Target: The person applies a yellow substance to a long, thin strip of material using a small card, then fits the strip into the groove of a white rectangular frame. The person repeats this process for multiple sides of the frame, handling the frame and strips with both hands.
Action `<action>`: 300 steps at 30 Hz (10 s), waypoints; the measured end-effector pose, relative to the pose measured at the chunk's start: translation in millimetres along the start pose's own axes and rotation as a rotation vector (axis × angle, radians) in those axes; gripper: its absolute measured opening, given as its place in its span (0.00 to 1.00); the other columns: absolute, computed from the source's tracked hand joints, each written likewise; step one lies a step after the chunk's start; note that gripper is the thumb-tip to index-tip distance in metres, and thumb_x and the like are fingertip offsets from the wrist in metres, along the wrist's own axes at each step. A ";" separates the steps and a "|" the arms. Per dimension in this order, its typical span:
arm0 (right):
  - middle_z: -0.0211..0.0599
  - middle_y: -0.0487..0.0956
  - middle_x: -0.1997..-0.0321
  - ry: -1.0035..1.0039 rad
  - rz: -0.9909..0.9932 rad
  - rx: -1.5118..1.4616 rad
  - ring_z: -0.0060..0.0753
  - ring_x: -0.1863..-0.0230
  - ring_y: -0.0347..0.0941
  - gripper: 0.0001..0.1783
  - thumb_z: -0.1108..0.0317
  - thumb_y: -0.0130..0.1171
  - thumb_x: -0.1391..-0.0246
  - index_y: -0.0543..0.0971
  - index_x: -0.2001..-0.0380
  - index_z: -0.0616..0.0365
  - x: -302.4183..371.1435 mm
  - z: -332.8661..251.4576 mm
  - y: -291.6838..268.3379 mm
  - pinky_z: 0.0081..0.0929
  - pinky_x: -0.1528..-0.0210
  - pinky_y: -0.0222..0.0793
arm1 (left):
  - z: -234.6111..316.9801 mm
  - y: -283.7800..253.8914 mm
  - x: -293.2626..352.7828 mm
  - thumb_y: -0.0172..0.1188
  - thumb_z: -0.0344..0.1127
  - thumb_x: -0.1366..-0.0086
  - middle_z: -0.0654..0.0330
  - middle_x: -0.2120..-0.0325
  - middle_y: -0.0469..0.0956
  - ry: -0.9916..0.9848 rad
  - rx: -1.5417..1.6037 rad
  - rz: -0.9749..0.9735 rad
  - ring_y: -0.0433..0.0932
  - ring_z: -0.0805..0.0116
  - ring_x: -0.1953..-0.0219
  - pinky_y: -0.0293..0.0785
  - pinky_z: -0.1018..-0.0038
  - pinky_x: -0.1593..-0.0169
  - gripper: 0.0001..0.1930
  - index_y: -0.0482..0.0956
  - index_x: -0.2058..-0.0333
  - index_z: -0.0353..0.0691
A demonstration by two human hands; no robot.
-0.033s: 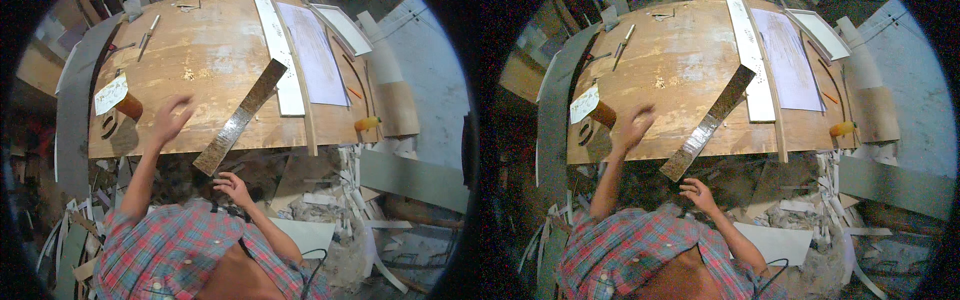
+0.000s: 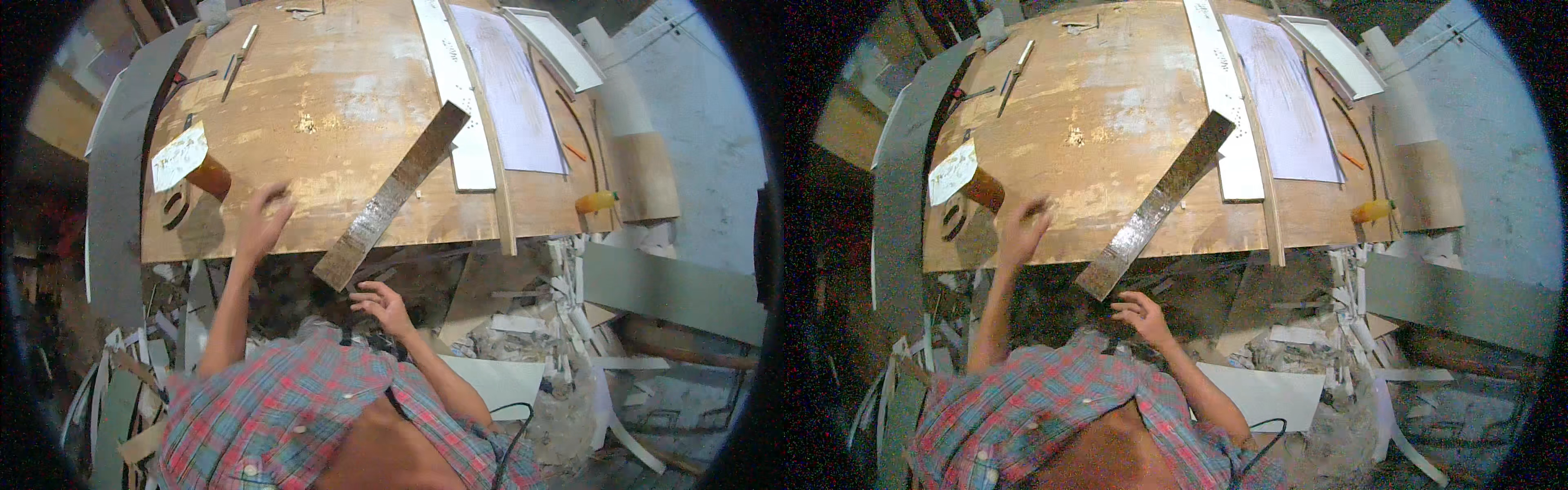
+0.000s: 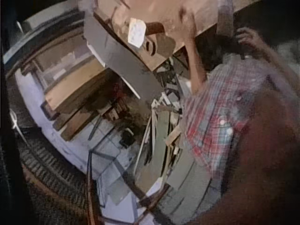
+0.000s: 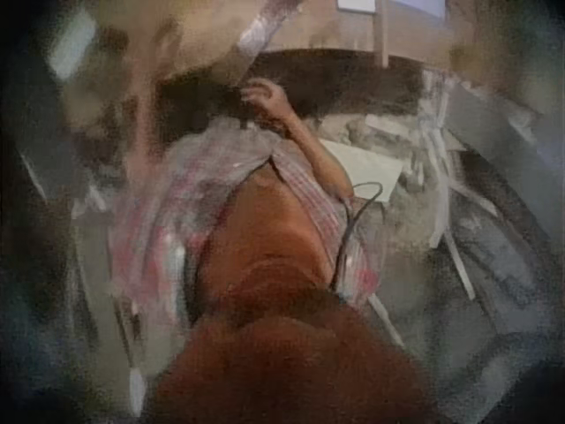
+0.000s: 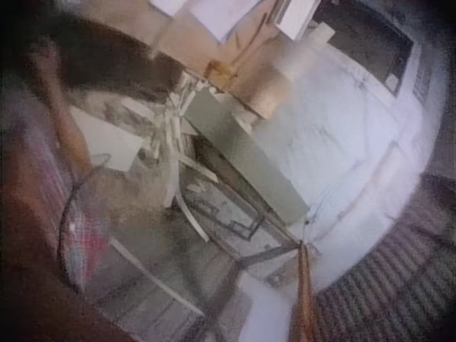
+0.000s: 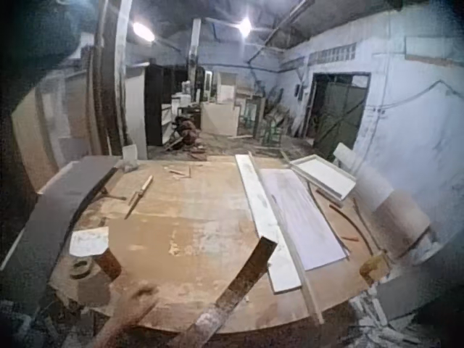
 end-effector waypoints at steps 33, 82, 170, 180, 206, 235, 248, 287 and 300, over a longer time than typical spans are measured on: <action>0.37 0.71 0.52 -0.140 0.564 0.025 0.39 0.56 0.70 0.25 0.49 0.52 0.41 0.69 0.44 0.46 -264.4 -219.0 -335.4 0.49 0.51 0.72 | -72.0 68.3 109.1 0.56 0.39 0.33 0.62 0.58 0.75 -0.945 0.887 0.104 0.75 0.72 0.60 0.75 0.74 0.58 0.20 0.72 0.46 0.35; 0.39 0.78 0.56 -0.518 1.388 0.549 0.29 0.61 0.76 0.18 0.72 0.52 0.41 0.72 0.48 0.63 -50.0 -85.9 -72.3 0.26 0.64 0.71 | -287.2 -240.7 94.5 0.56 0.39 0.32 0.60 0.57 0.78 -0.711 0.592 0.375 0.77 0.73 0.61 0.73 0.78 0.62 0.19 0.73 0.46 0.37; 0.37 0.79 0.68 -0.563 1.112 0.484 0.29 0.67 0.74 0.14 0.70 0.51 0.45 0.78 0.62 0.70 -61.5 -214.3 -97.4 0.28 0.63 0.70 | -229.7 -91.2 122.3 0.58 0.34 0.38 0.64 0.82 0.76 -0.671 0.250 -0.004 0.73 0.77 0.80 0.71 0.76 0.75 0.10 0.80 0.70 0.30; 0.42 0.77 0.56 -0.703 0.878 0.629 0.34 0.61 0.76 0.16 0.64 0.53 0.43 0.76 0.56 0.64 43.0 -310.5 -174.0 0.29 0.58 0.73 | -221.4 -107.8 133.7 0.61 0.38 0.41 0.58 0.81 0.79 -0.589 0.039 0.157 0.75 0.74 0.79 0.72 0.71 0.72 0.14 0.81 0.70 0.28; 0.55 0.78 0.68 -0.241 0.265 1.610 0.59 0.63 0.75 0.19 0.69 0.54 0.51 0.73 0.53 0.54 -122.7 -30.8 85.0 0.52 0.64 0.72 | -238.6 -21.9 165.7 0.57 0.34 0.35 0.59 0.70 0.78 -0.882 0.820 -0.023 0.79 0.71 0.72 0.79 0.75 0.69 0.09 0.77 0.64 0.32; 0.46 0.75 0.68 -0.250 0.322 1.441 0.51 0.66 0.73 0.23 0.73 0.56 0.52 0.75 0.50 0.46 -58.0 -1.8 212.5 0.43 0.64 0.70 | -258.2 -39.4 145.4 0.59 0.34 0.38 0.58 0.71 0.82 -0.573 0.360 -0.165 0.81 0.72 0.69 0.76 0.75 0.63 0.11 0.81 0.63 0.32; 0.37 0.81 0.60 -0.289 0.288 1.541 0.44 0.61 0.76 0.26 0.76 0.56 0.58 0.79 0.52 0.44 -46.1 -68.4 197.5 0.38 0.58 0.74 | -281.4 -160.1 81.2 0.56 0.37 0.39 0.51 0.78 0.79 -0.348 0.035 -0.036 0.78 0.66 0.75 0.72 0.69 0.68 0.13 0.79 0.69 0.29; 0.26 0.77 0.46 -0.536 -1.357 1.850 0.30 0.49 0.71 0.25 0.69 0.61 0.57 0.77 0.51 0.44 -183.3 -102.5 68.4 0.33 0.42 0.60 | -447.0 -195.4 59.7 0.51 0.38 0.36 0.46 0.52 0.73 -0.374 -1.140 0.235 0.74 0.44 0.53 0.76 0.55 0.51 0.16 0.75 0.54 0.36; 0.26 0.78 0.51 -0.444 -1.295 2.172 0.28 0.47 0.71 0.18 0.64 0.52 0.49 0.76 0.53 0.45 -124.5 -118.3 0.9 0.35 0.42 0.59 | -434.1 -212.0 74.7 0.48 0.45 0.32 0.40 0.60 0.77 -0.610 -0.628 0.419 0.76 0.39 0.56 0.71 0.52 0.52 0.18 0.73 0.52 0.39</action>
Point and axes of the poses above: each hand's wrist, its own x-axis away from the middle knuckle, its own y-axis out of the palm, z = x × y, the point moved 3 cm from there along -x, towards the middle knuckle
